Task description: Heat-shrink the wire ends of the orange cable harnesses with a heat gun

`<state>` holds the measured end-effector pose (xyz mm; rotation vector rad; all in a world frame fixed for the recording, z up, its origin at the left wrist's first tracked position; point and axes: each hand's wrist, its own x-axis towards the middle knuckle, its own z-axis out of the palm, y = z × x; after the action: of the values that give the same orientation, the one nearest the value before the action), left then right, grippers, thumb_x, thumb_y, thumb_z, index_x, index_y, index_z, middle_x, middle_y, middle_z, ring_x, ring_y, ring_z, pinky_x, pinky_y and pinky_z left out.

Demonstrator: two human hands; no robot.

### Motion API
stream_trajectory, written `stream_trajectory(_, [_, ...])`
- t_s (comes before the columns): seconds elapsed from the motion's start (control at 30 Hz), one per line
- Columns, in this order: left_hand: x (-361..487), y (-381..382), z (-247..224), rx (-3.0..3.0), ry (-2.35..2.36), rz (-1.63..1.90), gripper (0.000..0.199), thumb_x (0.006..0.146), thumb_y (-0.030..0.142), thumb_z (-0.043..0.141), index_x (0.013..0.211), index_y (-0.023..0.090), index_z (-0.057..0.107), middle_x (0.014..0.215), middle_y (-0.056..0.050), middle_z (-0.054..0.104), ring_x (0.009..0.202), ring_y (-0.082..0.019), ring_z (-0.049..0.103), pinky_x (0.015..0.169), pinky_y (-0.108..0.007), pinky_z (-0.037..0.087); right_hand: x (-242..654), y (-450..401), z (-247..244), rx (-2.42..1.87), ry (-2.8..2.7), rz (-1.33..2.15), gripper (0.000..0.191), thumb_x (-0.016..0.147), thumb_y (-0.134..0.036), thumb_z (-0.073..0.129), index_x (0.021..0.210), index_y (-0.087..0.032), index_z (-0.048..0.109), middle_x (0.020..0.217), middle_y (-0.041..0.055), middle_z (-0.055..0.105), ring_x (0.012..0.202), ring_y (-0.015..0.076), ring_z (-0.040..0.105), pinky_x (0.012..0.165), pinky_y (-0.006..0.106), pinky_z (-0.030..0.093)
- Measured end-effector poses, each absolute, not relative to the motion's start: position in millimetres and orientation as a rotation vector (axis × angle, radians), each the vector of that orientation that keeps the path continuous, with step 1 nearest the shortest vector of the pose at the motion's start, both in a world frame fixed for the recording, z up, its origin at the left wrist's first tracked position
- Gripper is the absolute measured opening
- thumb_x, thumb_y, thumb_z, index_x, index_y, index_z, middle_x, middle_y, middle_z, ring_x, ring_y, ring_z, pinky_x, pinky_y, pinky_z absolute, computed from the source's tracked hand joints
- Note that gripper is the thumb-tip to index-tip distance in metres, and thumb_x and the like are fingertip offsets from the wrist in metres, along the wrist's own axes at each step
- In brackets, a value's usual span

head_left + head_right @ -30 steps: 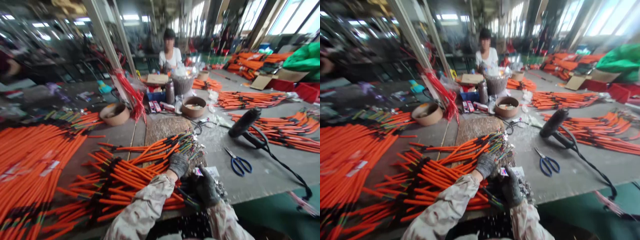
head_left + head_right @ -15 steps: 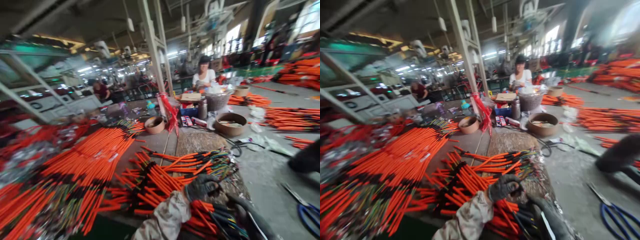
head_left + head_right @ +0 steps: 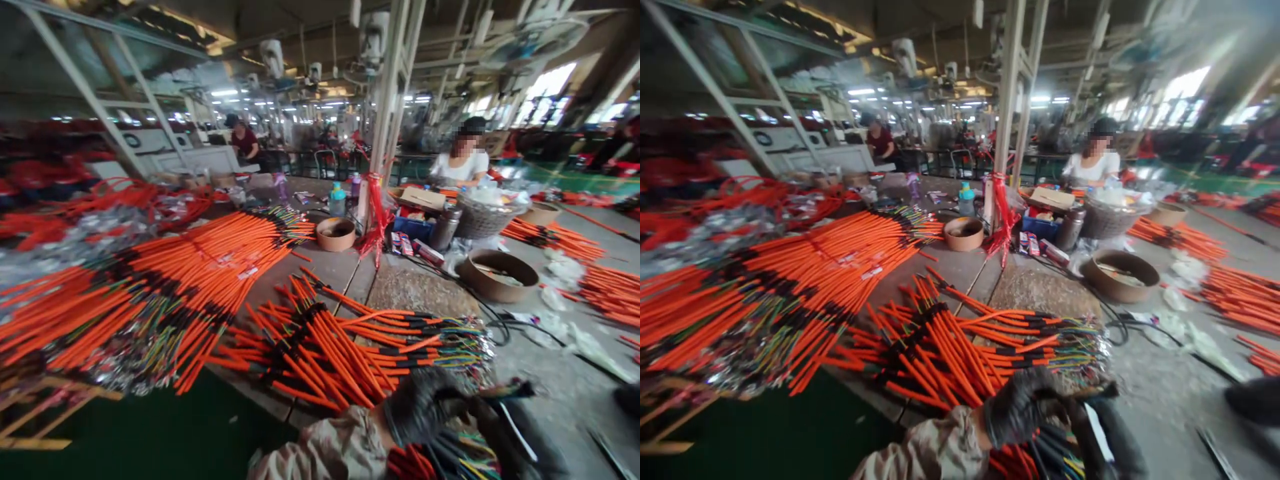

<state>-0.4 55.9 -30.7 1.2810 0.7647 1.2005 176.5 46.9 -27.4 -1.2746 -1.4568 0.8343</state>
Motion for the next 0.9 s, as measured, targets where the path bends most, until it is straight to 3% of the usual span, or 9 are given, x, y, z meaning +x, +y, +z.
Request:
stream_trajectory(0.17, [3.0, 52.2, -36.9, 0.766, 0.875, 1.439, 0.055, 0.057, 0.069, 0.094, 0.074, 0.023, 0.069, 0.077, -0.006, 0.067, 0.074, -0.023, 0.067, 0.078, -0.041, 0.056, 154.1, 21.0, -23.9, -1.188, -1.201, 0.981, 0.025, 0.089, -0.057, 0.070, 0.100, -0.038, 0.083, 0.107, 0.0080, 0.081, 0.104, 0.0373, 0.077, 0.080, 0.049, 0.069])
stream_trajectory(0.23, [-0.9, 54.0, -32.0, 0.633, 0.859, 1.459, 0.060, 0.062, 0.071, 0.091, 0.074, 0.019, 0.063, 0.071, -0.002, 0.061, 0.067, -0.017, 0.062, 0.073, -0.035, 0.055, 149.0, 18.3, -23.0, -1.095, -1.205, 1.031, 0.030, 0.093, -0.058, 0.064, 0.102, -0.038, 0.084, 0.112, 0.0096, 0.081, 0.106, 0.0368, 0.077, 0.089, 0.052, 0.067])
stream_trajectory(0.37, [-26.0, 57.0, -3.6, 0.925, 0.868, 1.281, 0.056, 0.077, 0.071, 0.082, 0.076, 0.016, 0.067, 0.072, -0.002, 0.058, 0.070, -0.014, 0.055, 0.070, -0.028, 0.051, 153.8, 26.1, -22.7, -0.998, -1.311, 0.892, 0.035, 0.077, -0.051, 0.088, 0.107, -0.033, 0.084, 0.106, 0.0094, 0.082, 0.099, 0.0339, 0.076, 0.094, 0.051, 0.064])
stream_trajectory(0.5, [-63.9, 58.1, 22.6, 1.508, 0.917, 1.034, 0.051, 0.086, 0.065, 0.078, 0.072, 0.017, 0.077, 0.074, -0.007, 0.067, 0.075, -0.018, 0.060, 0.075, -0.033, 0.053, 159.0, 26.3, -6.5, -1.090, -1.369, 0.946, 0.032, 0.094, -0.056, 0.074, 0.105, -0.028, 0.084, 0.103, 0.0078, 0.080, 0.095, 0.0272, 0.074, 0.091, 0.043, 0.062])
stream_trajectory(0.53, [-72.3, 58.9, 24.8, 1.564, 0.914, 1.021, 0.047, 0.087, 0.063, 0.077, 0.076, 0.017, 0.080, 0.076, -0.008, 0.069, 0.074, -0.018, 0.060, 0.076, -0.034, 0.053, 157.0, 25.2, -1.4, -1.122, -1.326, 1.001, 0.037, 0.100, -0.059, 0.064, 0.107, -0.028, 0.083, 0.106, 0.0078, 0.079, 0.098, 0.0262, 0.074, 0.093, 0.041, 0.061])
stream_trajectory(0.6, [-84.8, 59.2, 24.1, 1.632, 0.940, 1.059, 0.043, 0.085, 0.059, 0.081, 0.098, 0.019, 0.084, 0.084, -0.007, 0.071, 0.076, -0.018, 0.060, 0.077, -0.034, 0.054, 149.0, 23.3, 5.2, -1.143, -1.130, 1.104, 0.050, 0.101, -0.069, 0.055, 0.104, -0.026, 0.080, 0.099, 0.0063, 0.077, 0.085, 0.0218, 0.072, 0.077, 0.034, 0.063])
stream_trajectory(0.7, [-92.0, 54.7, 18.2, 1.689, 0.989, 1.126, 0.060, 0.082, 0.057, 0.085, 0.129, 0.021, 0.077, 0.079, -0.001, 0.064, 0.072, -0.015, 0.055, 0.075, -0.031, 0.053, 133.2, 19.9, 4.3, -1.135, -0.857, 1.329, 0.046, 0.089, -0.070, 0.073, 0.098, -0.025, 0.073, 0.081, 0.0004, 0.069, 0.060, 0.0140, 0.059, 0.052, 0.024, 0.052])
stream_trajectory(0.8, [-90.6, 49.1, 14.4, 1.715, 1.002, 1.141, 0.062, 0.084, 0.053, 0.085, 0.137, 0.022, 0.072, 0.077, 0.003, 0.058, 0.069, -0.012, 0.051, 0.071, -0.028, 0.051, 122.3, 15.2, -0.8, -1.093, -0.865, 1.483, 0.035, 0.087, -0.052, 0.085, 0.102, -0.025, 0.068, 0.078, -0.0034, 0.065, 0.061, 0.0113, 0.058, 0.054, 0.020, 0.050])
stream_trajectory(0.9, [-87.5, 48.5, 12.7, 1.719, 0.975, 1.162, 0.059, 0.086, 0.046, 0.085, 0.138, 0.022, 0.071, 0.078, 0.003, 0.057, 0.069, -0.012, 0.051, 0.070, -0.026, 0.049, 117.5, 14.8, -2.2, -1.029, -1.108, 1.383, 0.022, 0.095, -0.043, 0.078, 0.107, -0.026, 0.069, 0.087, -0.0006, 0.069, 0.072, 0.0133, 0.064, 0.064, 0.023, 0.054])
